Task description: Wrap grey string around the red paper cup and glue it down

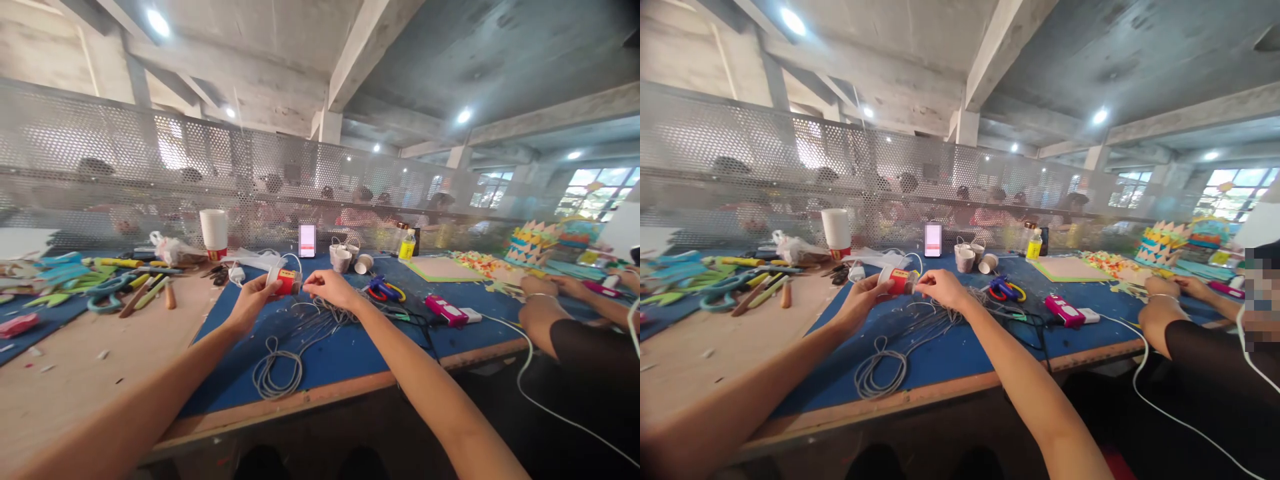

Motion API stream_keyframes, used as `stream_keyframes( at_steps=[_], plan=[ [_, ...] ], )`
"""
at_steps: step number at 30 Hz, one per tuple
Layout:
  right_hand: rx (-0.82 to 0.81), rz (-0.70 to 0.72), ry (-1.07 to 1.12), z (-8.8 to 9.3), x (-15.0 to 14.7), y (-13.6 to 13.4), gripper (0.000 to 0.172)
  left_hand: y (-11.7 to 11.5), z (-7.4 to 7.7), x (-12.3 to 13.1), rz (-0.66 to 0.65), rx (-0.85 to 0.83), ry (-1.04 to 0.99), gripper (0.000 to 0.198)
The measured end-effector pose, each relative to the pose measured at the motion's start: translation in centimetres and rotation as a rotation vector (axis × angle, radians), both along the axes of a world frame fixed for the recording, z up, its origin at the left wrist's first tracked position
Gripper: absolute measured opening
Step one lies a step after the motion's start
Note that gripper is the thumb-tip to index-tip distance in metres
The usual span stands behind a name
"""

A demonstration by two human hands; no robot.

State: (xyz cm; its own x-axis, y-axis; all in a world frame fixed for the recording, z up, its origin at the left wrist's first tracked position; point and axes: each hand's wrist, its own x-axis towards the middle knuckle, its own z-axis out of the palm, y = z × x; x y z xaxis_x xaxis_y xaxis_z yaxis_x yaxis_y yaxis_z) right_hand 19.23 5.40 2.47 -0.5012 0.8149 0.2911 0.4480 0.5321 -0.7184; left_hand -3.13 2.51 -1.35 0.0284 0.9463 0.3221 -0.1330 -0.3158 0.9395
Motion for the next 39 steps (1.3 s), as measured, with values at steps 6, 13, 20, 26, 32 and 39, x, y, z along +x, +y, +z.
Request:
stream_keyframes(
  at_steps=[6, 13, 20, 26, 32, 39],
  plan=[
    [0.293, -0.060, 0.109, -0.3, -0.8, -0.5, 0.018, -0.4, 0.0, 0.6, -0.010, -0.002, 0.073, 0.033],
    [0.337, -0.092, 0.173, -1.0, -1.2, -0.4, 0.018, -0.7, 0.1, 0.9, -0.007, -0.006, 0.112, 0.034],
    [0.329, -0.134, 0.195, -1.2, -1.3, -0.2, 0.019, -1.3, 0.8, 1.3, 0.003, -0.020, 0.123, 0.035],
    [0.308, -0.176, 0.217, -1.5, -1.4, 0.1, 0.018, -1.2, 0.7, 1.3, -0.006, -0.023, 0.135, 0.037],
    [0.291, -0.175, 0.246, -1.5, -1.0, 0.2, 0.017, -1.2, 0.7, 1.3, 0.005, -0.015, 0.130, 0.035],
    [0.292, -0.138, 0.267, -1.3, -0.5, -0.2, 0.018, -0.9, 0.3, 1.1, -0.016, -0.003, 0.117, 0.030]
  ],
)
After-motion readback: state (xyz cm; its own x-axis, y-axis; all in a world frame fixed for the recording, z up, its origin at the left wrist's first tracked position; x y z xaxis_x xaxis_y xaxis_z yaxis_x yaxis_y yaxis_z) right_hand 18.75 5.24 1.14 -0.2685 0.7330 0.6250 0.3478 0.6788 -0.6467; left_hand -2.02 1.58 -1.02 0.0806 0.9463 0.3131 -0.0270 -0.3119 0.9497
